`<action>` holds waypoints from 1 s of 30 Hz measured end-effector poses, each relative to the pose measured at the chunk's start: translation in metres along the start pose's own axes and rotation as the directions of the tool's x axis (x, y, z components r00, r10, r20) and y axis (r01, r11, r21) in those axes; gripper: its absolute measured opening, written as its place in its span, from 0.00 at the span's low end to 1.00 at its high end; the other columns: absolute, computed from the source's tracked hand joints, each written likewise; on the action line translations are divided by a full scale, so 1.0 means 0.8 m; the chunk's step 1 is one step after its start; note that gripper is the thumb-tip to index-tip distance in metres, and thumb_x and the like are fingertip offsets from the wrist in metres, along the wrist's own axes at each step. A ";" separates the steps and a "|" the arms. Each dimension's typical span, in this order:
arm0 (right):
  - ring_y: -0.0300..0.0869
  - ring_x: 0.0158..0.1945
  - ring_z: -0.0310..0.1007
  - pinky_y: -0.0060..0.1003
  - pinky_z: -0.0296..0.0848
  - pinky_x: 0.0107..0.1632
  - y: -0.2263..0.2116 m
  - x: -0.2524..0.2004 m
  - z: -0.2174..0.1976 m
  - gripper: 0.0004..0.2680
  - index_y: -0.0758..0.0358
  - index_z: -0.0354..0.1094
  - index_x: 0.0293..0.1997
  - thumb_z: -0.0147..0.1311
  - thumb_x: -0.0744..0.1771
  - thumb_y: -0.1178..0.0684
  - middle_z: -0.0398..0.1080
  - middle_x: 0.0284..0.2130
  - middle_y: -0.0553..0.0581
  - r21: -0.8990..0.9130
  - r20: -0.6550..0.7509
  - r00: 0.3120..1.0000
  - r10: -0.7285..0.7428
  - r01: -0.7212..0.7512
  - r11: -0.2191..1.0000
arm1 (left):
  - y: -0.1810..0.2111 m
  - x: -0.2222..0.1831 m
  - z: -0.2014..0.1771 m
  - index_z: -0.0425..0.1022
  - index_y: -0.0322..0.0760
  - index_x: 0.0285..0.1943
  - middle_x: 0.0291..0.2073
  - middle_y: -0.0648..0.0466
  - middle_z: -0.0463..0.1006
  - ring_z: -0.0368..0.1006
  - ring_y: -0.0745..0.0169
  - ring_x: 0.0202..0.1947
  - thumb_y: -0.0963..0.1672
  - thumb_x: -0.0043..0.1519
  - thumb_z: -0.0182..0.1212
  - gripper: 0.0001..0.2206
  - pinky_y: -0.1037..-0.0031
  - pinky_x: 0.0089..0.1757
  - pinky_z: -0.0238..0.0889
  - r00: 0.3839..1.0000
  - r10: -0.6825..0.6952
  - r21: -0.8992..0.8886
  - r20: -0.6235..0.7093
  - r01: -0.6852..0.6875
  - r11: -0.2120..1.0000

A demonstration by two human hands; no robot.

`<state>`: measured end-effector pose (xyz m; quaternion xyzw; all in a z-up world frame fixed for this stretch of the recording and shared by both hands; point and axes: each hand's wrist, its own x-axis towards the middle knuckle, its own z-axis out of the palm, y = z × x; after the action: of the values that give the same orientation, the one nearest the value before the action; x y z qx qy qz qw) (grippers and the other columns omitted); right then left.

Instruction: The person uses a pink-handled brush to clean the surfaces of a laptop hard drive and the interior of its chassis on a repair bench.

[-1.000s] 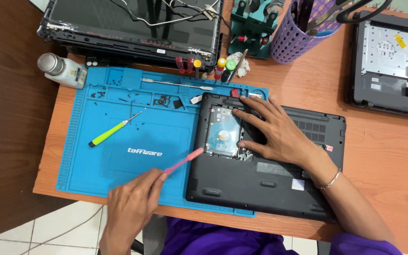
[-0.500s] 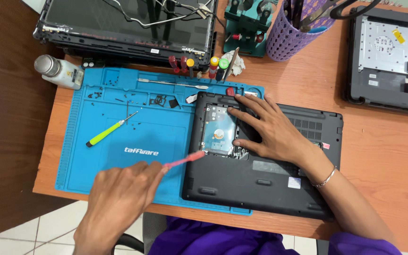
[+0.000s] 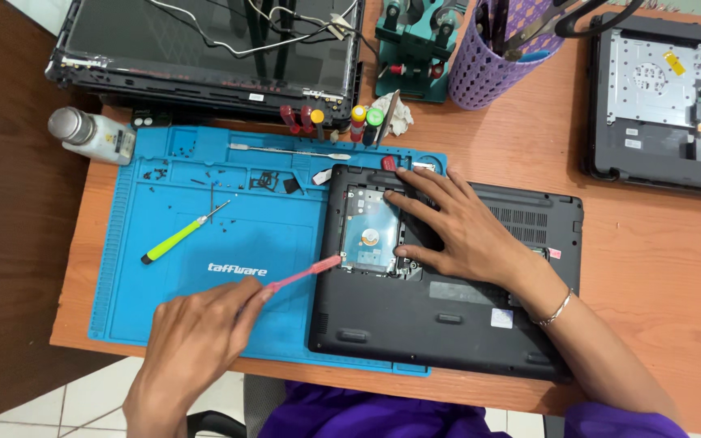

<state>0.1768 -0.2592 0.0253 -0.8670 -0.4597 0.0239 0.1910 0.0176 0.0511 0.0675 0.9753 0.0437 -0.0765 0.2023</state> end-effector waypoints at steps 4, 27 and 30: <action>0.59 0.72 0.52 0.60 0.48 0.72 0.001 0.001 -0.002 0.27 0.57 0.60 0.69 0.59 0.64 0.37 0.55 0.70 0.66 0.023 0.008 1.000 -0.006 0.006 1.000 | -0.013 0.005 0.006 0.80 0.39 0.36 0.21 0.51 0.80 0.75 0.45 0.18 0.48 0.63 0.59 0.10 0.58 0.22 0.62 0.995 -0.098 -0.064 -0.013 0.097 0.993; 0.60 0.73 0.50 0.62 0.44 0.73 0.000 0.000 0.000 0.28 0.56 0.59 0.70 0.58 0.64 0.34 0.54 0.70 0.66 0.011 0.009 1.000 -0.002 0.002 1.000 | -0.009 0.030 0.021 0.80 0.42 0.38 0.16 0.49 0.78 0.72 0.46 0.17 0.49 0.62 0.60 0.09 0.58 0.23 0.61 0.988 0.031 -0.158 0.153 -0.007 0.987; 0.60 0.74 0.49 0.60 0.46 0.73 0.002 -0.001 -0.001 0.27 0.56 0.59 0.70 0.57 0.65 0.34 0.54 0.71 0.65 0.022 0.025 1.000 0.011 -0.012 1.000 | -0.010 0.040 0.025 0.80 0.44 0.38 0.15 0.51 0.78 0.72 0.48 0.15 0.50 0.61 0.60 0.10 0.58 0.24 0.60 0.980 -0.055 -0.119 0.189 0.078 0.990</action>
<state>0.1772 -0.2609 0.0251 -0.8671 -0.4567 0.0410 0.1945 0.0459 0.0521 0.0407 0.9472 0.0622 -0.1707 0.2640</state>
